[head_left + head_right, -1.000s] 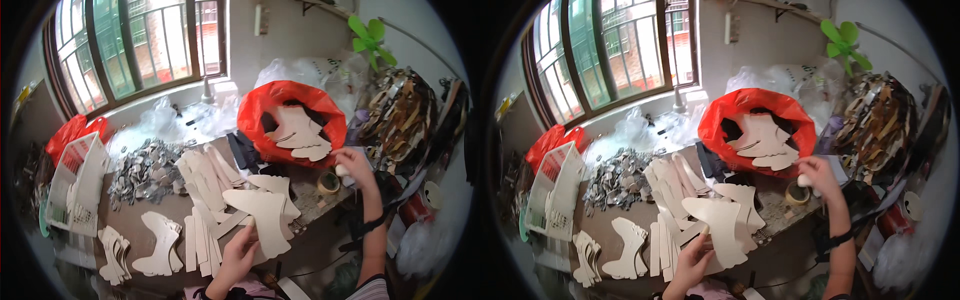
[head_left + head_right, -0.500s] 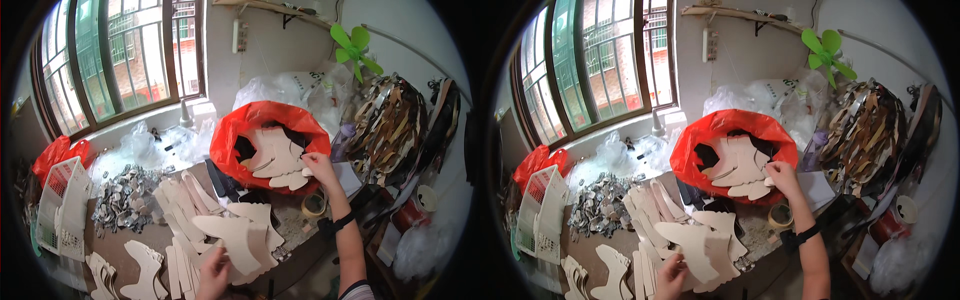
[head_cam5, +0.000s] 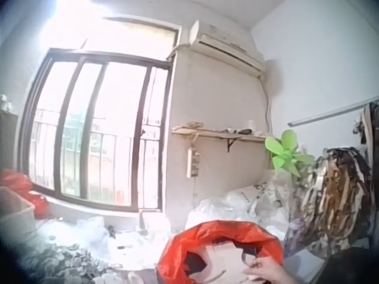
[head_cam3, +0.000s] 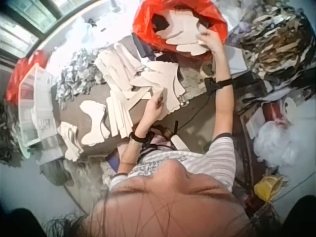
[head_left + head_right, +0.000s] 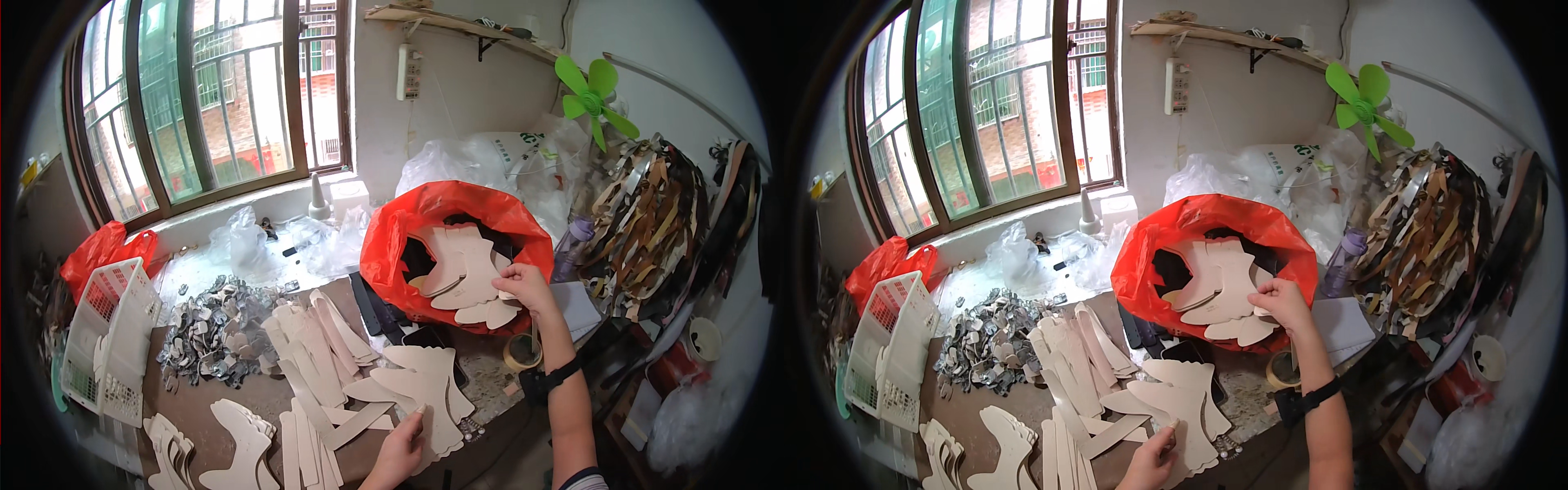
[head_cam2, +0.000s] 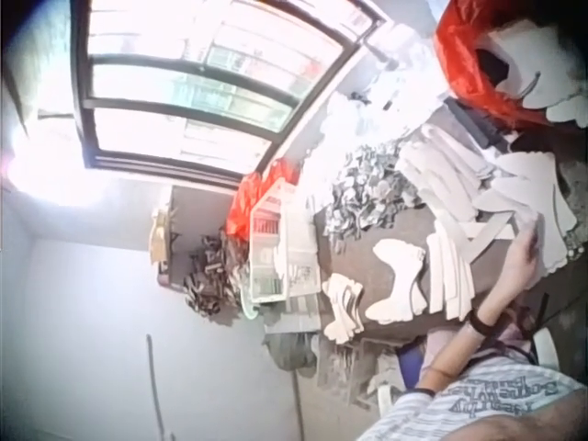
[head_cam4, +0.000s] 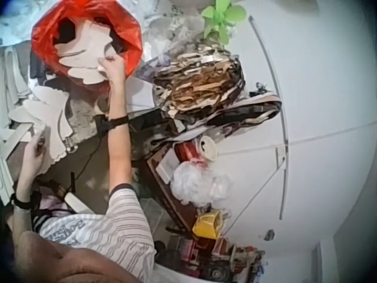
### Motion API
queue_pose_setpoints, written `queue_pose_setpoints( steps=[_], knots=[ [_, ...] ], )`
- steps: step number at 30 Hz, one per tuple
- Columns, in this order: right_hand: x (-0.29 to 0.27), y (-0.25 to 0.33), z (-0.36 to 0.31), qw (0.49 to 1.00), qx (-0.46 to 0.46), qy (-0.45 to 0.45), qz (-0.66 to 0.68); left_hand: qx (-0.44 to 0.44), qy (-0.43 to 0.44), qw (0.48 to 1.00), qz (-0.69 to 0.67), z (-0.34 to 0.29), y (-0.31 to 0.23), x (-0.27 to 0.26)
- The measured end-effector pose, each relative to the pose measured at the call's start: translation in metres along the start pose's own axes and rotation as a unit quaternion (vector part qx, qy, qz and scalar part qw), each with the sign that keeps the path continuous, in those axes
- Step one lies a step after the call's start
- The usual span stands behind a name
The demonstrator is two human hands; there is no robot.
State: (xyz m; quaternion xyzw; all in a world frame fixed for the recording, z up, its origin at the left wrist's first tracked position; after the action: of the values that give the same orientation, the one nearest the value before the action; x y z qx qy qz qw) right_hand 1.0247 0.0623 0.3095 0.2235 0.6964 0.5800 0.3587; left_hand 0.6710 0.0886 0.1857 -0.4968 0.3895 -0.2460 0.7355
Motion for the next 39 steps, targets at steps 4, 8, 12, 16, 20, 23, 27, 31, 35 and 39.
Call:
queue_pose_setpoints(
  steps=[4, 8, 12, 16, 20, 23, 27, 31, 35, 39],
  knots=[
    [-0.018, 0.007, 0.000, 0.995, -0.070, -0.060, 0.043, 0.012, -0.007, 1.000, -0.005, 0.002, -0.004, 0.001],
    [-0.025, 0.019, -0.010, 0.989, -0.078, -0.095, 0.086, -0.008, -0.009, 0.999, -0.038, 0.002, -0.009, -0.008],
    [-0.040, 0.025, -0.019, 0.967, -0.151, -0.146, 0.141, -0.015, 0.004, 0.999, -0.028, -0.002, -0.008, -0.007],
    [-0.047, 0.041, -0.034, 0.938, -0.215, -0.201, 0.182, 0.010, 0.002, 1.000, 0.006, -0.006, -0.011, -0.008],
    [-0.043, 0.051, -0.038, 0.936, -0.153, -0.166, 0.269, 0.016, -0.003, 1.000, -0.002, -0.009, -0.011, -0.002],
    [-0.004, 0.044, -0.014, 0.986, -0.030, -0.129, 0.099, 0.096, -0.051, 0.992, 0.062, -0.010, -0.017, -0.003],
    [0.003, 0.020, 0.026, 0.998, -0.025, -0.060, 0.025, 0.081, -0.022, 0.994, 0.072, -0.012, -0.021, -0.004],
    [-0.038, 0.004, 0.033, 0.927, -0.133, -0.244, -0.253, 0.093, -0.013, 0.993, 0.071, -0.020, -0.024, 0.001],
    [-0.046, -0.036, 0.061, 0.956, -0.045, -0.168, -0.235, 0.103, -0.003, 0.992, 0.073, -0.021, -0.024, 0.005],
    [-0.032, -0.027, 0.056, 0.963, -0.064, -0.174, -0.196, 0.089, -0.005, 0.994, 0.070, -0.022, -0.021, 0.001]
  ],
)
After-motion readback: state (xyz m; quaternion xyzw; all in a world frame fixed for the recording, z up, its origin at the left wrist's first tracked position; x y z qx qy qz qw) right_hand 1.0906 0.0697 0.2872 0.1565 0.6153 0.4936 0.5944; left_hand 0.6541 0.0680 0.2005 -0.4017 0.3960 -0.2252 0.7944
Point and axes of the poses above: each hand's wrist, its own z-axis towards the middle knuckle, its own x-axis out of the palm, y = z × x, the point moved 6 cm from there along z, towards the middle knuckle, and after that the axes turned 6 degrees about x, right-handed, at the moved point
